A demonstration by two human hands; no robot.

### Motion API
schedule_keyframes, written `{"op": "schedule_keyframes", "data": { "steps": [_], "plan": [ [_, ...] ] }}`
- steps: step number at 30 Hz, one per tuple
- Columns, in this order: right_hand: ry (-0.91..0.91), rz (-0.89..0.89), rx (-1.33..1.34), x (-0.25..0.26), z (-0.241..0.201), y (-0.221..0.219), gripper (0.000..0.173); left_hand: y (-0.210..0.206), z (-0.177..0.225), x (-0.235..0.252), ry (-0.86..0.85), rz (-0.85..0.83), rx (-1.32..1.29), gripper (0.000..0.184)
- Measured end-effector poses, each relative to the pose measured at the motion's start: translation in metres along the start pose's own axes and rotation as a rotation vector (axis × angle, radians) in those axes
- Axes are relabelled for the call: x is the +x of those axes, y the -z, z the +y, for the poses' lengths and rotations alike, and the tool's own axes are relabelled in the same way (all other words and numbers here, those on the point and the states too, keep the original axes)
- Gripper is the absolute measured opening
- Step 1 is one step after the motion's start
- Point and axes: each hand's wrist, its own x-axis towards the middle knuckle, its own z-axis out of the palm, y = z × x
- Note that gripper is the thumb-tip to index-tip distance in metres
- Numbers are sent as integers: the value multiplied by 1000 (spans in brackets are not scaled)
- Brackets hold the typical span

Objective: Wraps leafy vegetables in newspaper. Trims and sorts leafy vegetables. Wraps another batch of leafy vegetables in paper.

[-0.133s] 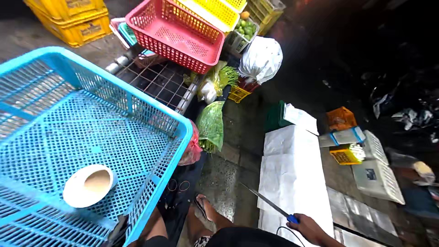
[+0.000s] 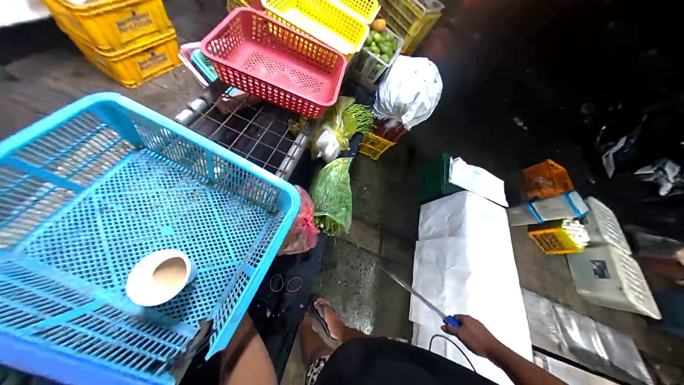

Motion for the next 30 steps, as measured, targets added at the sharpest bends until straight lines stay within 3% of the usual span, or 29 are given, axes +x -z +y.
{"op": "schedule_keyframes", "data": {
  "steps": [1,2,4,6,8,11,16,19,21,24,27,30],
  "plan": [
    [1,12,17,4,-6,1,55,-46,-11,37,-165,191,-325,46],
    [10,30,17,8,-14,2,55,-83,-21,66,-286,278,-688,44],
    [48,53,-42,16,-33,8,56,-132,-38,101,-337,150,-1342,37],
    [130,30,-164,19,-57,14,55,-149,-59,86,-255,-123,-1647,29],
    [255,-15,-301,26,-97,20,53,-153,-78,59,-253,-271,-1695,31],
    [463,-79,-493,34,-173,18,52,-146,-100,9,-294,-283,-1694,38],
    [795,-119,-611,34,-309,-24,51,-145,-133,-48,-333,-139,-1731,48],
    [984,-83,-620,28,-372,-54,48,-154,-143,-81,-335,-4,-1770,53],
    [1114,-46,-571,26,-401,-74,55,-161,-142,-104,-309,115,-1786,58],
    [1234,-245,-391,-21,-423,-86,67,-171,-136,-129,-324,290,-1786,59],
    [1146,-741,-140,-106,-389,-78,73,-181,-122,-148,-374,459,-1684,65],
    [1195,-906,-44,-161,-353,-66,86,-180,-103,-175,-434,557,-1369,79]
  ]
}}
